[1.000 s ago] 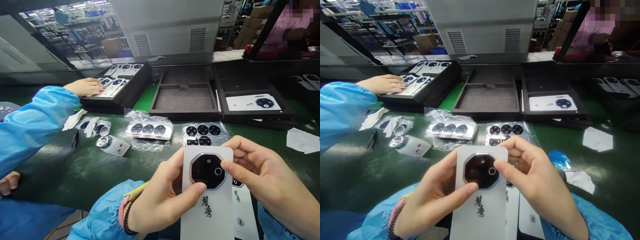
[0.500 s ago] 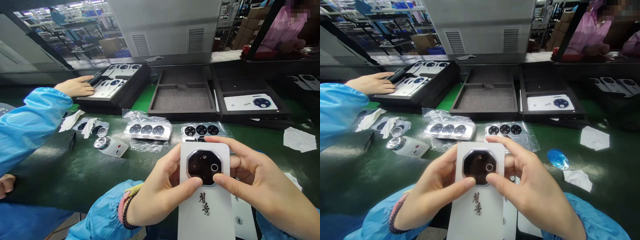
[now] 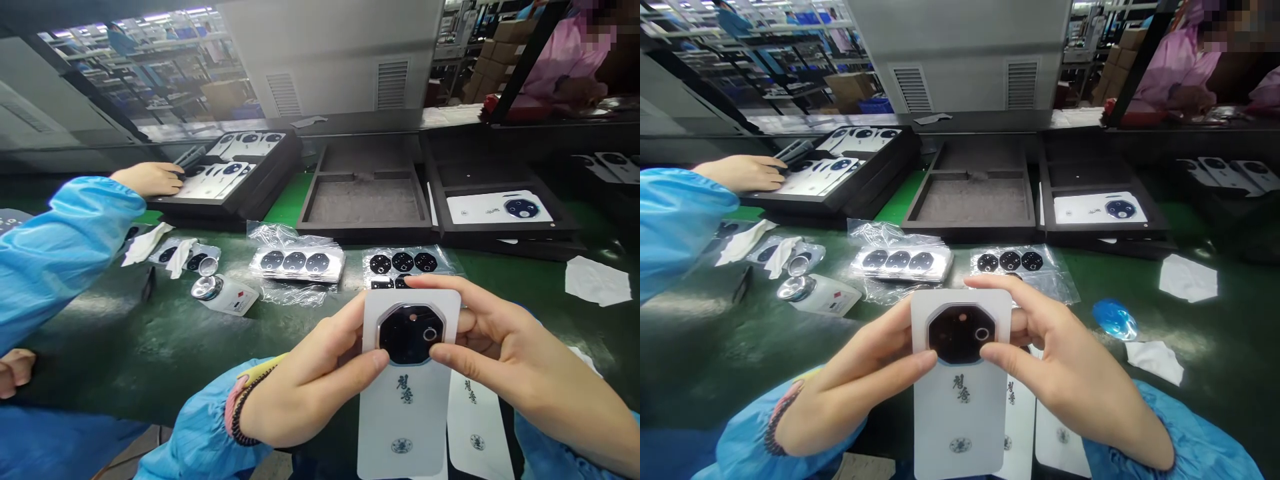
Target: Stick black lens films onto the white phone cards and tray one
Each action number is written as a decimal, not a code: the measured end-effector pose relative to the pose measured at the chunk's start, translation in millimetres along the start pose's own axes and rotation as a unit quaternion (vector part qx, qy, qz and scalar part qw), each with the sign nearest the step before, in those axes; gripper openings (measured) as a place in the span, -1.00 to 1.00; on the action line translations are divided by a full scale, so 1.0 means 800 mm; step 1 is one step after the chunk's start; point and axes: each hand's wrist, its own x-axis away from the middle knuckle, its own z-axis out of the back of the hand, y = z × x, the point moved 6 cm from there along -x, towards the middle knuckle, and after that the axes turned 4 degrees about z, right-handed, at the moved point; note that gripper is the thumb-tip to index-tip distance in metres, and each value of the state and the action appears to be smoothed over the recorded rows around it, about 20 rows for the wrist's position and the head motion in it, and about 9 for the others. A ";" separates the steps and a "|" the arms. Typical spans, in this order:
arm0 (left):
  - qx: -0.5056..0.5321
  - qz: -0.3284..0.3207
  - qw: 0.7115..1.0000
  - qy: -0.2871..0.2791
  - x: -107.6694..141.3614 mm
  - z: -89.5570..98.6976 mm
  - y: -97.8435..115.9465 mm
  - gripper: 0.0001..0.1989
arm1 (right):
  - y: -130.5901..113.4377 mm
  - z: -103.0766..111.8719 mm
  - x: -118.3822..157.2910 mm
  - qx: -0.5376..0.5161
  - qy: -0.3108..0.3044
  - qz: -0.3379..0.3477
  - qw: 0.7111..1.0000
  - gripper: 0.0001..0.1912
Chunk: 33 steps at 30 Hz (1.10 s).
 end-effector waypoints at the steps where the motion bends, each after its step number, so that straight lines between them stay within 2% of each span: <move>1: -0.010 -0.002 1.000 -0.004 -0.001 0.002 0.000 -0.62 | -0.001 0.002 0.000 0.002 0.002 0.002 1.000 -0.50; 6: -0.055 -0.009 0.998 0.004 -0.002 0.003 0.003 -0.68 | -0.008 0.010 0.002 0.010 0.043 -0.004 0.999 -0.67; 10: -0.101 -0.005 0.995 0.008 0.001 0.001 0.006 -0.72 | -0.013 0.011 0.007 0.036 0.080 -0.010 0.996 -0.70; 17: -0.176 -0.023 0.984 0.007 0.006 -0.003 0.006 -0.74 | -0.018 0.007 0.012 0.056 0.089 0.012 0.994 -0.80; 22: -0.170 -0.004 0.985 0.020 0.002 -0.001 0.003 -0.80 | -0.013 0.008 0.010 0.043 0.096 -0.007 0.994 -0.78; 27: -0.163 0.020 0.986 0.019 0.000 0.000 0.000 -0.76 | -0.010 0.007 0.003 0.044 0.075 -0.007 0.996 -0.71; 33: -0.084 0.040 0.996 0.013 -0.004 0.000 0.001 -0.75 | -0.008 0.006 0.001 0.041 0.046 -0.023 0.998 -0.65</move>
